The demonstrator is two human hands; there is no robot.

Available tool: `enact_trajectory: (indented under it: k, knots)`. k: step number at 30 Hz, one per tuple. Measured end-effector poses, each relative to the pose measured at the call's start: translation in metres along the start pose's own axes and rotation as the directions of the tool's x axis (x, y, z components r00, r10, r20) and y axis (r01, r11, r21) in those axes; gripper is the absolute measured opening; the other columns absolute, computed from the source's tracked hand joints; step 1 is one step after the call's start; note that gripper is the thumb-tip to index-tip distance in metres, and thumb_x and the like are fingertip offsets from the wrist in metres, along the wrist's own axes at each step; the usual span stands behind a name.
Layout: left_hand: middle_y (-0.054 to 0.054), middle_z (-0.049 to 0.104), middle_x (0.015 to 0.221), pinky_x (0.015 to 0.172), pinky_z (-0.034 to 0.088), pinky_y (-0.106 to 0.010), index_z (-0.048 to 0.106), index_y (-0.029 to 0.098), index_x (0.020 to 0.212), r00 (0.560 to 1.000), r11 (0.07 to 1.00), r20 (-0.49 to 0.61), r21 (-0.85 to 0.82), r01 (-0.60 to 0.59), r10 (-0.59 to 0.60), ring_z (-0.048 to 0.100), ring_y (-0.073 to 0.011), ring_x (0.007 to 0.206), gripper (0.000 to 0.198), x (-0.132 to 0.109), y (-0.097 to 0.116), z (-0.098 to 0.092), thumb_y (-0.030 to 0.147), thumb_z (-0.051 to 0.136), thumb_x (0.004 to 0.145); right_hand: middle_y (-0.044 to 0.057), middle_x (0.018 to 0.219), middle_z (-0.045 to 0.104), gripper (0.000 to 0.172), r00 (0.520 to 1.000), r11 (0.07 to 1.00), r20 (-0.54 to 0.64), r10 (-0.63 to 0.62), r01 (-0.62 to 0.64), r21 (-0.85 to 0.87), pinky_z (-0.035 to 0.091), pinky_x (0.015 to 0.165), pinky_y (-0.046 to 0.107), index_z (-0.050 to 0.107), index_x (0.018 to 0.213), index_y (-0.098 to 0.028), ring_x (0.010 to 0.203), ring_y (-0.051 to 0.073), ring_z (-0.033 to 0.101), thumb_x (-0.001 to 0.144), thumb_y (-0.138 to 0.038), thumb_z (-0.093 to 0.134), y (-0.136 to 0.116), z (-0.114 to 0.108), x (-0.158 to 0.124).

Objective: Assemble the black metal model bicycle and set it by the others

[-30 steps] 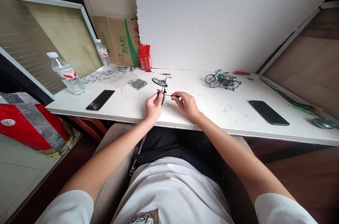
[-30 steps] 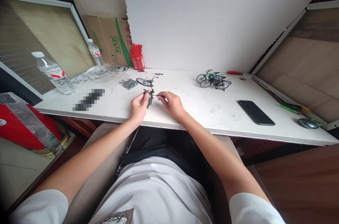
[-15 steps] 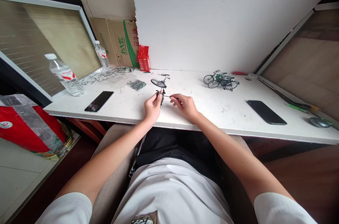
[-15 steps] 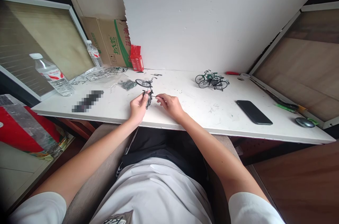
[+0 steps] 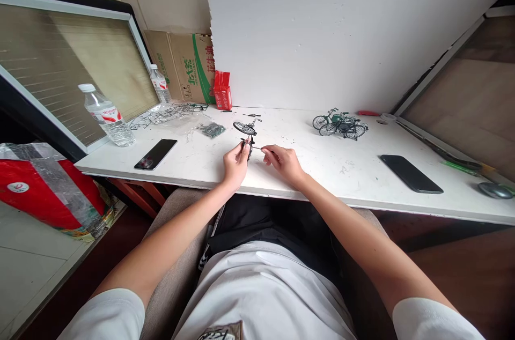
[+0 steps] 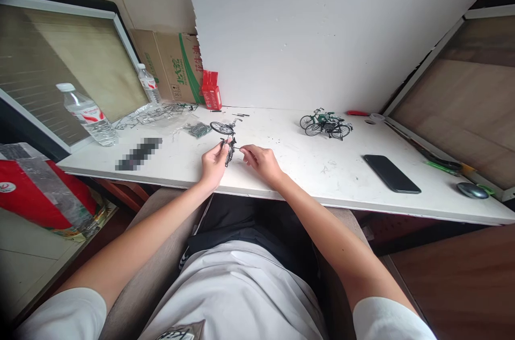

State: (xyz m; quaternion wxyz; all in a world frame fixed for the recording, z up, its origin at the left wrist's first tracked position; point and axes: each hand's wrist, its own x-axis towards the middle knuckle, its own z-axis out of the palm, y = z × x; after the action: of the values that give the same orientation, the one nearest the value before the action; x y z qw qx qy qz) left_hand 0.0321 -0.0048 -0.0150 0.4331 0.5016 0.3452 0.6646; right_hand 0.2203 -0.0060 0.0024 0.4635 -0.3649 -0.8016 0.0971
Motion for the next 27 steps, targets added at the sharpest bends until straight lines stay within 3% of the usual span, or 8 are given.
enact_trajectory:
  k: [18, 23, 27]
  knots:
    - [-0.012, 0.078, 0.132, 0.114, 0.051, -0.036, 0.08, 0.017, 0.124, 1.0, 0.999, 0.025, -0.05, 0.002, -0.001, 0.07, -0.0257, 0.13, 0.04, 0.0022, -0.0057, 0.0, 0.047, 0.076, 0.097, 0.0, 0.069, 0.069, 0.042, 0.999, 0.999, 0.018, 0.031, -0.03, -0.028, 0.049, 0.065, 0.029, 0.069, 0.108, -0.023, 0.059, 0.016, 0.064, 0.114, -0.056, 0.044, 0.0046, 0.0017, 0.0006]
    - [-0.014, 0.079, 0.128, 0.113, 0.051, -0.038, 0.082, 0.018, 0.115, 0.998, 0.99, -0.039, -0.133, 0.051, -0.056, 0.07, -0.027, 0.129, 0.035, 0.0046, -0.0019, 0.0027, 0.046, 0.081, 0.094, 0.003, 0.076, 0.071, 0.044, 0.997, 0.993, 0.026, 0.071, -0.069, -0.097, 0.048, 0.065, 0.031, 0.062, 0.108, -0.024, 0.062, 0.019, 0.065, 0.115, -0.059, 0.036, 0.0056, 0.0038, 0.0013]
    - [-0.014, 0.08, 0.12, 0.111, 0.052, -0.039, 0.082, 0.017, 0.109, 0.995, 0.987, -0.07, -0.147, 0.064, -0.075, 0.071, -0.0277, 0.126, 0.042, 0.0071, -0.0046, 0.0015, 0.056, 0.076, 0.095, 0.003, 0.078, 0.068, 0.042, 0.996, 0.991, 0.024, 0.091, -0.088, -0.101, 0.048, 0.066, 0.032, 0.052, 0.102, -0.026, 0.065, 0.021, 0.064, 0.116, -0.057, 0.026, 0.0046, 0.0033, -0.0001]
